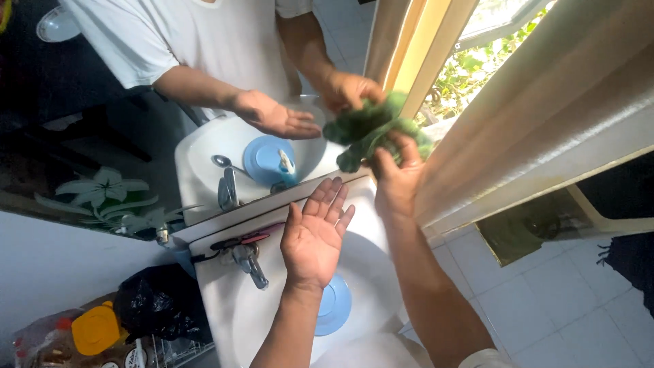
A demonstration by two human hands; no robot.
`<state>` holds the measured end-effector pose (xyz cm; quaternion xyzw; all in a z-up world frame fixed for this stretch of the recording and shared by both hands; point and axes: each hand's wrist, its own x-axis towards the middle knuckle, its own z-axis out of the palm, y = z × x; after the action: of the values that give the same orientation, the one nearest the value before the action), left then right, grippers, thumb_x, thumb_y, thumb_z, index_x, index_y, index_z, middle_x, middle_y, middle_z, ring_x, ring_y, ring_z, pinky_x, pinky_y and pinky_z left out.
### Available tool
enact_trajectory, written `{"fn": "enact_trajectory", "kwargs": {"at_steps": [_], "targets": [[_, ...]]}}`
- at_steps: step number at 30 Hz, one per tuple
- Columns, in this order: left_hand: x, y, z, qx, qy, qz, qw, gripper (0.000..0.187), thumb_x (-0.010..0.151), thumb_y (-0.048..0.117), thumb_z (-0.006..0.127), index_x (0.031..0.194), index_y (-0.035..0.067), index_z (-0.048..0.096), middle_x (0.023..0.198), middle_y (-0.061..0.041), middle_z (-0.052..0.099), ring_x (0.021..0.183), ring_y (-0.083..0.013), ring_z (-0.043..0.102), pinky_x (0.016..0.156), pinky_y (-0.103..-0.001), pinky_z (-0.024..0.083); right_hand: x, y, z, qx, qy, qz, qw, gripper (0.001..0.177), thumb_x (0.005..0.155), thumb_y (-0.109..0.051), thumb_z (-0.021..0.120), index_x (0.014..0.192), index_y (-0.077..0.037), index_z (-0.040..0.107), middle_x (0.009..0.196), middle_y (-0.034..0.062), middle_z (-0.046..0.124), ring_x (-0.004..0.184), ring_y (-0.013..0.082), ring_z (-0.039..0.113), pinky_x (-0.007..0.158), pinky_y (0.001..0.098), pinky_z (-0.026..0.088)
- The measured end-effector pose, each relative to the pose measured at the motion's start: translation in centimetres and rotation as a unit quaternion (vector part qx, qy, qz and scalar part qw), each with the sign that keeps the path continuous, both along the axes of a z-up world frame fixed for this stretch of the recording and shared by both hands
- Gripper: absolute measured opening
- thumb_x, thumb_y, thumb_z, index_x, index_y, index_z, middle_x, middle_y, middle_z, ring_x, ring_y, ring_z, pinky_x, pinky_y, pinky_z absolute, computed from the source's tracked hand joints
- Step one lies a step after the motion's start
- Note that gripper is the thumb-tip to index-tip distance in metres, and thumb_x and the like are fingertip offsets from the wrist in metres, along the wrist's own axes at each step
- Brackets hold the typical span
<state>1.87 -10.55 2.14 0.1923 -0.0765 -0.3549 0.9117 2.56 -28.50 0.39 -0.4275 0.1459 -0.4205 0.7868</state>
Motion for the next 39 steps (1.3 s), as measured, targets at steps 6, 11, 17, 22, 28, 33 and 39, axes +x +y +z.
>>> {"fn": "enact_trajectory", "kwargs": {"at_steps": [6, 11, 17, 22, 28, 33, 39], "targets": [[-0.5, 0.2, -0.4, 0.002, 0.014, -0.001, 1.000, 0.087, 0.096, 0.060, 0.053, 0.155, -0.003, 0.036, 0.162, -0.018, 0.038, 0.155, -0.0329, 0.030, 0.126, -0.052, 0.022, -0.3, -0.2, -6.4, 0.044, 0.112, 0.006, 0.993, 0.034, 0.090, 0.007, 0.063, 0.124, 0.000, 0.061, 0.099, 0.0135, 0.070, 0.077, 0.0218, 0.070, 0.065, 0.0341, 0.061], [-0.6, 1.0, 1.1, 0.008, 0.003, 0.011, 1.000, 0.087, 0.095, 0.060, 0.054, 0.154, -0.002, 0.038, 0.162, -0.017, 0.040, 0.154, -0.0321, 0.032, 0.125, -0.052, 0.023, -0.1, 0.3, 0.9, 0.003, 0.059, 0.009, 0.998, 0.034, 0.091, 0.008, 0.063, 0.124, 0.001, 0.061, 0.107, 0.0132, 0.069, 0.081, 0.0219, 0.071, 0.069, 0.0345, 0.063], [-0.7, 2.1, 2.1, -0.006, -0.017, 0.030, 0.999, 0.086, 0.096, 0.059, 0.057, 0.154, -0.002, 0.039, 0.161, -0.016, 0.040, 0.154, -0.0316, 0.033, 0.128, -0.053, 0.022, 0.2, 1.6, 7.9, -0.044, -0.055, 0.015, 0.997, 0.030, 0.096, 0.007, 0.062, 0.126, 0.000, 0.061, 0.112, 0.0125, 0.069, 0.086, 0.0192, 0.071, 0.074, 0.0322, 0.062], [-0.5, 2.4, 0.7, 0.004, -0.007, 0.032, 0.999, 0.085, 0.095, 0.060, 0.055, 0.153, -0.001, 0.040, 0.161, -0.016, 0.041, 0.154, -0.0310, 0.034, 0.126, -0.052, 0.022, 0.3, 1.1, -2.4, -0.084, 0.017, -0.039, 0.996, 0.026, 0.098, 0.006, 0.064, 0.123, 0.000, 0.063, 0.100, 0.0119, 0.069, 0.076, 0.0161, 0.065, 0.066, 0.0298, 0.058], [-0.2, 2.1, -1.2, 0.014, 0.015, 0.033, 0.999, 0.083, 0.096, 0.059, 0.053, 0.152, 0.000, 0.041, 0.161, -0.015, 0.041, 0.154, -0.0306, 0.032, 0.125, -0.051, 0.023, 0.4, 1.9, -7.0, 0.022, 0.101, -0.013, 0.995, 0.024, 0.093, 0.004, 0.066, 0.116, -0.001, 0.062, 0.090, 0.0088, 0.067, 0.069, 0.0151, 0.064, 0.062, 0.0302, 0.059], [-0.3, 2.1, 0.5, -0.012, 0.008, 0.039, 0.999, 0.081, 0.097, 0.058, 0.055, 0.151, -0.001, 0.043, 0.161, -0.015, 0.042, 0.153, -0.0300, 0.034, 0.125, -0.050, 0.025, 0.4, 3.0, 0.7, -0.014, 0.081, -0.017, 0.996, 0.026, 0.094, 0.004, 0.065, 0.119, 0.000, 0.063, 0.099, 0.0122, 0.069, 0.075, 0.0178, 0.069, 0.066, 0.0302, 0.060], [-0.5, 3.0, 2.5, -0.032, -0.010, 0.044, 0.998, 0.079, 0.099, 0.055, 0.057, 0.152, -0.001, 0.041, 0.160, -0.016, 0.042, 0.152, -0.0293, 0.035, 0.125, -0.049, 0.028, 0.2, 5.2, 8.8, -0.081, -0.077, 0.023, 0.993, 0.031, 0.097, 0.008, 0.067, 0.127, 0.001, 0.061, 0.110, 0.0112, 0.071, 0.096, 0.0165, 0.070, 0.084, 0.0316, 0.063]]}}
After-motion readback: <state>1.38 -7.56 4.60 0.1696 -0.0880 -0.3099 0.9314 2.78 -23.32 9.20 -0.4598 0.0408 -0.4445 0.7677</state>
